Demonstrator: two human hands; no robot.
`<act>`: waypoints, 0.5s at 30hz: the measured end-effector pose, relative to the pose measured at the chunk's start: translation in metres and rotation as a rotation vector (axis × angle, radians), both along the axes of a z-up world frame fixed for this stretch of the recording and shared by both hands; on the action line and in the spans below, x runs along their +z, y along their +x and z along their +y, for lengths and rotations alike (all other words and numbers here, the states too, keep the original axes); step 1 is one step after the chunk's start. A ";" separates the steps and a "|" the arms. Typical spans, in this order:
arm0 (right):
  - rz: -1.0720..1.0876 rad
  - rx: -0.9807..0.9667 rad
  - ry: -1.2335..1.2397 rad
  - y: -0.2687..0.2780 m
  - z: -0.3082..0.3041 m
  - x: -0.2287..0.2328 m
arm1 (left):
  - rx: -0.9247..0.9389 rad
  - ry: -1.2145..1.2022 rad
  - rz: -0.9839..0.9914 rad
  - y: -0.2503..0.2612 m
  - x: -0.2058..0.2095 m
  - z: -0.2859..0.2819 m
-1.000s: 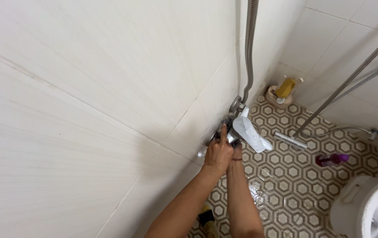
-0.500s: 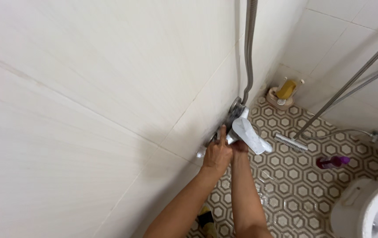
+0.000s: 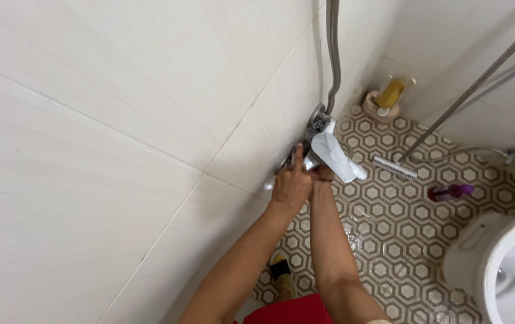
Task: The person cleans a shower faucet by hand and with a steel wool pad, scrubbing the various parts and then wiping them with a cloth.
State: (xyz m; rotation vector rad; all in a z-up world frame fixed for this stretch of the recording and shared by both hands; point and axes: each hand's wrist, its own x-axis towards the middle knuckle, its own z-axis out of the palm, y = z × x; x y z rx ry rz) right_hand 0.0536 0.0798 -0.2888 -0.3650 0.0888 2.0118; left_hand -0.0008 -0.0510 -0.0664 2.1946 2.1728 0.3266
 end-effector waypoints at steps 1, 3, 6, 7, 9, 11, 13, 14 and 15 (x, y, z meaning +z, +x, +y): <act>-0.001 0.007 0.004 0.003 -0.016 -0.004 | 0.008 0.009 0.033 0.002 -0.002 -0.003; 0.003 0.064 0.016 -0.002 -0.048 -0.004 | 0.036 0.047 0.110 0.001 -0.004 -0.001; -0.009 0.106 0.003 0.005 -0.075 -0.003 | 0.048 0.018 0.092 0.002 -0.009 -0.001; -0.007 0.095 0.003 0.004 -0.061 0.000 | 0.038 0.031 0.095 0.002 -0.010 0.000; -0.001 0.047 0.008 0.000 -0.008 0.009 | 0.017 0.065 0.103 0.002 -0.010 0.002; -0.004 0.007 -0.005 -0.001 0.010 0.011 | 0.017 0.054 0.039 -0.001 -0.010 0.002; -0.009 0.008 -0.018 0.006 -0.014 0.003 | 0.029 0.021 0.029 0.004 -0.010 -0.005; -0.007 0.022 -0.010 0.004 -0.022 0.003 | 0.044 0.009 0.063 0.004 -0.007 -0.003; -0.010 0.049 -0.001 0.001 -0.043 0.002 | 0.059 -0.003 0.097 0.003 -0.005 0.000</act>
